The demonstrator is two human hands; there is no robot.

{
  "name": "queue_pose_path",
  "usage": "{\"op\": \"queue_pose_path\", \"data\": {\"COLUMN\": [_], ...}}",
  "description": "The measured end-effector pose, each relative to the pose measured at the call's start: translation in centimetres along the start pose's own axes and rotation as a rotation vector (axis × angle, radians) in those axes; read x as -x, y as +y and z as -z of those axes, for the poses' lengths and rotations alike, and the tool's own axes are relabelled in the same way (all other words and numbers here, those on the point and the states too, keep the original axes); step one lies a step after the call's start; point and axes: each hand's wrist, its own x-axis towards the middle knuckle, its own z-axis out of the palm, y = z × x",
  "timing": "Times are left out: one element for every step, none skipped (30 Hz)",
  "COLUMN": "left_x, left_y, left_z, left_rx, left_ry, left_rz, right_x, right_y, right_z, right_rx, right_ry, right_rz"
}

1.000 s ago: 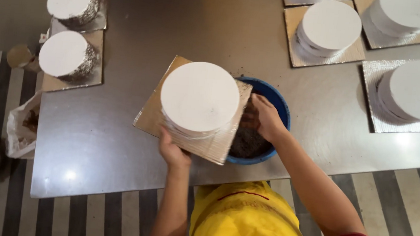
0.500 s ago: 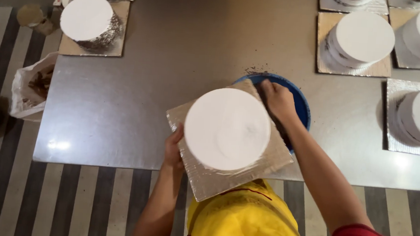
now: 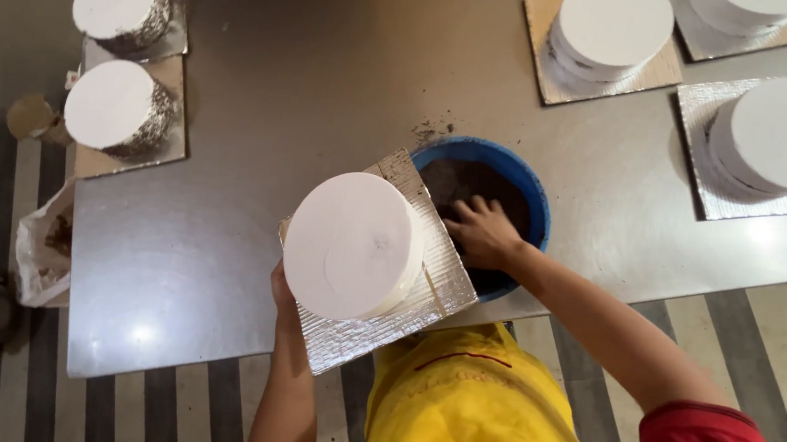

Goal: The recorder applies chocolate sprinkles or crumbs to the sides of several round white-frosted cakes using their hands.

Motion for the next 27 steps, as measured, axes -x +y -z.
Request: {"op": "queue_pose_path", "data": {"left_x": [0.0, 0.2, 0.3, -0.6, -1.5, -2.0, -1.8, -1.3, -0.9, -0.9, -0.8, -0.8, -0.4, -0.3, -0.1, 0.4, 0.9, 1.5, 2.9, 4.4, 6.0, 6.6, 7.2, 7.6, 8.7, 9.6, 10.6], "left_y": [1.2, 2.6, 3.9, 4.0, 4.1, 3.8, 5.5, 7.0, 8.6, 8.8, 9.1, 9.4, 9.8, 10.1, 10.5, 10.8, 11.1, 11.4, 12.7, 14.0, 15.3, 14.6, 14.0, 13.4, 12.2, 11.0, 9.8], "left_z": [-1.3, -2.3, -3.4, -3.0, -2.6, -2.1, -3.5, -5.0, -6.4, -6.7, -7.0, -7.4, -8.1, -8.9, -9.8, -10.7, -11.7, -12.5, -14.6, -16.6, -18.6, -19.0, -19.5, -19.9, -20.3, -20.8, -21.2], "left_rx": [-0.004, -0.084, -0.164, -0.169, -0.148, -0.121, -0.122, 0.007, 0.137, 0.138, -0.029, -0.198, -0.198, -0.155, -0.111, -0.110, 0.090, 0.291, 0.293, 0.289, 0.285, 0.289, 0.328, 0.364, 0.364, 0.447, 0.528], "left_ry": [-0.011, 0.016, 0.043, 0.033, -0.032, -0.091, -0.095, -0.050, -0.004, -0.002, -0.029, -0.057, -0.057, -0.099, -0.142, -0.145, -0.177, -0.205, -0.203, -0.161, -0.119, -0.112, -0.021, 0.065, 0.068, -0.046, -0.160], "left_rz": [0.001, 0.032, 0.061, 0.057, 0.011, -0.030, -0.031, 0.068, 0.165, 0.166, 0.100, 0.034, 0.036, 0.045, 0.054, 0.054, 0.124, 0.193, 0.194, 0.188, 0.183, 0.184, 0.205, 0.224, 0.225, 0.092, -0.042], "right_x": [-0.3, -0.5, -0.8, -1.5, -2.2, -2.8, -1.9, -0.9, 0.1, 0.5, 0.9, 1.3, 1.4, 1.4, 1.4, 1.8, 2.2, 2.5, 2.9, 3.4, 3.9, 4.1, 4.3, 4.4, 4.0, 3.6, 3.2], "right_y": [0.6, 0.9, 1.3, 2.3, 3.3, 4.2, 3.6, 3.1, 2.5, 2.1, 1.7, 1.3, 0.5, -0.3, -1.0, -1.5, -2.0, -2.5, -3.0, -3.6, -4.1, -4.7, -5.3, -5.8, -5.5, -5.3, -5.0], "right_z": [-0.2, -0.4, -0.7, -1.6, -2.5, -3.6, -0.8, 1.9, 4.7, 6.3, 8.0, 9.6, 10.5, 11.4, 12.3, 11.9, 11.6, 11.1, 10.4, 9.6, 8.9, 8.1, 7.3, 6.5, 6.3, 6.1, 5.8], "right_rx": [-0.004, -0.126, -0.246, -0.250, -0.627, -1.001, -1.001, -1.531, -2.060, -2.059, -2.207, -2.358, -2.359, -2.327, -2.290, -2.289, -2.165, -2.037, -2.036, -2.028, -2.018, -2.018, -2.045, -2.073, -2.074, -2.012, -1.947], "right_ry": [0.005, 0.038, 0.070, 0.080, 0.167, 0.247, 0.251, 0.234, 0.204, 0.201, 0.204, 0.209, 0.208, 0.273, 0.335, 0.339, 0.429, 0.508, 0.506, 0.558, 0.608, 0.599, 0.658, 0.723, 0.720, 0.792, 0.863], "right_rz": [-0.010, -0.051, -0.091, -0.098, -0.197, -0.291, -0.293, -0.437, -0.580, -0.581, -0.554, -0.524, -0.526, -0.419, -0.313, -0.314, -0.238, -0.165, -0.166, -0.086, -0.006, -0.009, 0.001, 0.011, 0.010, -0.016, -0.041]}}
